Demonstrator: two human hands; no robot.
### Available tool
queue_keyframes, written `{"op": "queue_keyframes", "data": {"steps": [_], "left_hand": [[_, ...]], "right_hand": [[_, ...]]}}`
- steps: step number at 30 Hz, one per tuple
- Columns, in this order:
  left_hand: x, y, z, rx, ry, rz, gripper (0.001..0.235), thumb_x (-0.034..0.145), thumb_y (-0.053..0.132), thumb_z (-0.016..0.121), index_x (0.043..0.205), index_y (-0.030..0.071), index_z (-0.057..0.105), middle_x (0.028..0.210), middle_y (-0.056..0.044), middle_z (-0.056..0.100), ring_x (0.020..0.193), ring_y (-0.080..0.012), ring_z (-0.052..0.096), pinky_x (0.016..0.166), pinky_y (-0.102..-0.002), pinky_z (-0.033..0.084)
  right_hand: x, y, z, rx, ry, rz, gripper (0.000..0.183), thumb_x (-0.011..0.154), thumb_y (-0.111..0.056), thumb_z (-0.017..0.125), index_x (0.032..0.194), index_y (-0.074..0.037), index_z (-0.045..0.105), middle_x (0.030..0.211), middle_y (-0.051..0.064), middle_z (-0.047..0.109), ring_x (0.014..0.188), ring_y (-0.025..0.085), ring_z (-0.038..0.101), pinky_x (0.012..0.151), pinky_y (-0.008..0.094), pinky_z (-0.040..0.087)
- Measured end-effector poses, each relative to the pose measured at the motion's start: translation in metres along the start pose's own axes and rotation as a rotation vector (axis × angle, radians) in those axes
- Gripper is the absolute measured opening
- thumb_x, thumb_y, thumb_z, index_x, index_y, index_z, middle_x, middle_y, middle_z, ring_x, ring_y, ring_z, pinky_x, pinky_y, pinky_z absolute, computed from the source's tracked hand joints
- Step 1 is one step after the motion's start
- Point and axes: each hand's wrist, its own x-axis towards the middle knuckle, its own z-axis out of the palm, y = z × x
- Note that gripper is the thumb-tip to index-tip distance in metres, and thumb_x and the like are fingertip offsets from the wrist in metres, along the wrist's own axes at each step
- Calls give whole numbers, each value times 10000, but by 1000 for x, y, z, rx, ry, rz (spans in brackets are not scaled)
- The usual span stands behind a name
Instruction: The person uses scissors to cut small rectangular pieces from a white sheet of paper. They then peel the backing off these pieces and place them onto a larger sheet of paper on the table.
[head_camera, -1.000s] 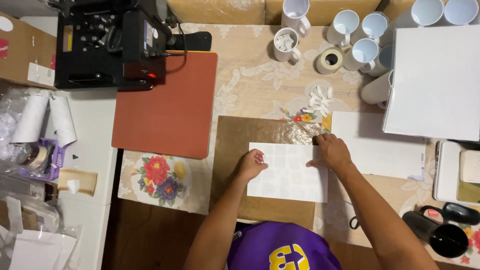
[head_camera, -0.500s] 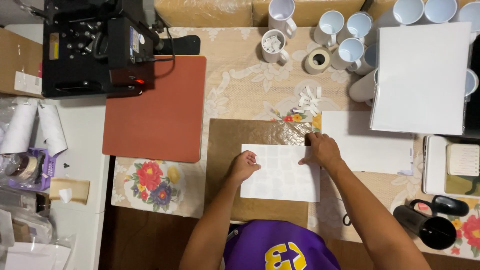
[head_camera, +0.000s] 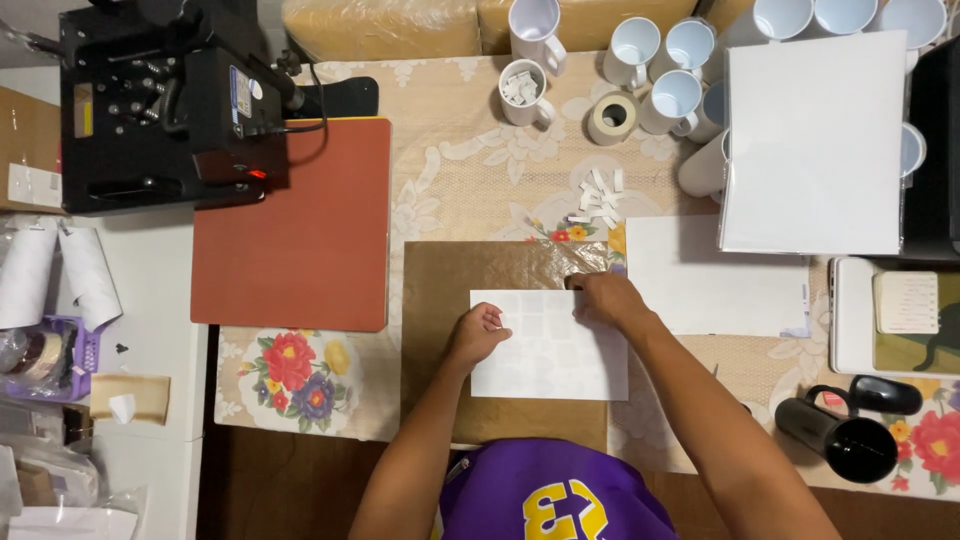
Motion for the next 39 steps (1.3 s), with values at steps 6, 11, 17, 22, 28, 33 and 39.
{"op": "queue_keyframes", "data": {"steps": [6,11,17,22,28,33,39], "left_hand": [[1,25,19,-47,-22,35,378,860,67,888,1213,84,752,1017,-87,765,891,-157,730,802,-304,609],[25,54,68,-48,-123,144,374,891,83,881,1239,60,747,1013,-110,769,893,-202,767,818,-347,632],[68,54,107,108,-145,251,297,906,143,888,1180,122,777,1013,-52,820,886,-156,782,798,-313,635],[65,82,109,216,-196,247,264,930,162,857,1188,180,803,1025,1,846,944,-126,794,854,-295,623],[61,98,116,315,-282,244,240,931,188,815,1169,222,815,1021,46,861,903,-115,759,835,-297,615],[63,98,120,392,-271,292,212,930,165,823,1134,221,816,1014,33,864,1013,-198,810,922,-360,629],[59,97,121,378,-225,383,201,924,127,844,1109,200,821,995,0,860,1064,-237,817,974,-388,636]], "right_hand": [[-6,-7,-3,237,54,10,347,1018,-312,799,1360,-253,797,1304,176,849,1286,442,776,1095,552,618],[-17,0,0,271,104,20,423,991,-308,837,1407,-253,784,1323,119,861,1318,405,762,1139,533,586],[-23,19,4,105,198,56,495,929,-423,912,1380,-272,775,1274,29,876,1303,295,765,1153,459,540],[-32,40,22,381,228,82,403,943,-282,897,1334,-234,807,1228,60,882,1285,330,777,1140,495,573],[-38,47,32,643,272,130,350,923,-185,919,1267,-179,850,1186,86,889,1271,358,782,1110,506,590],[-43,44,32,790,325,120,403,875,-85,937,1263,-138,841,1119,100,891,1209,317,807,1099,471,584],[-45,44,36,767,346,62,315,916,-94,915,1227,-94,865,1143,171,888,1223,391,804,1089,497,591]]}}
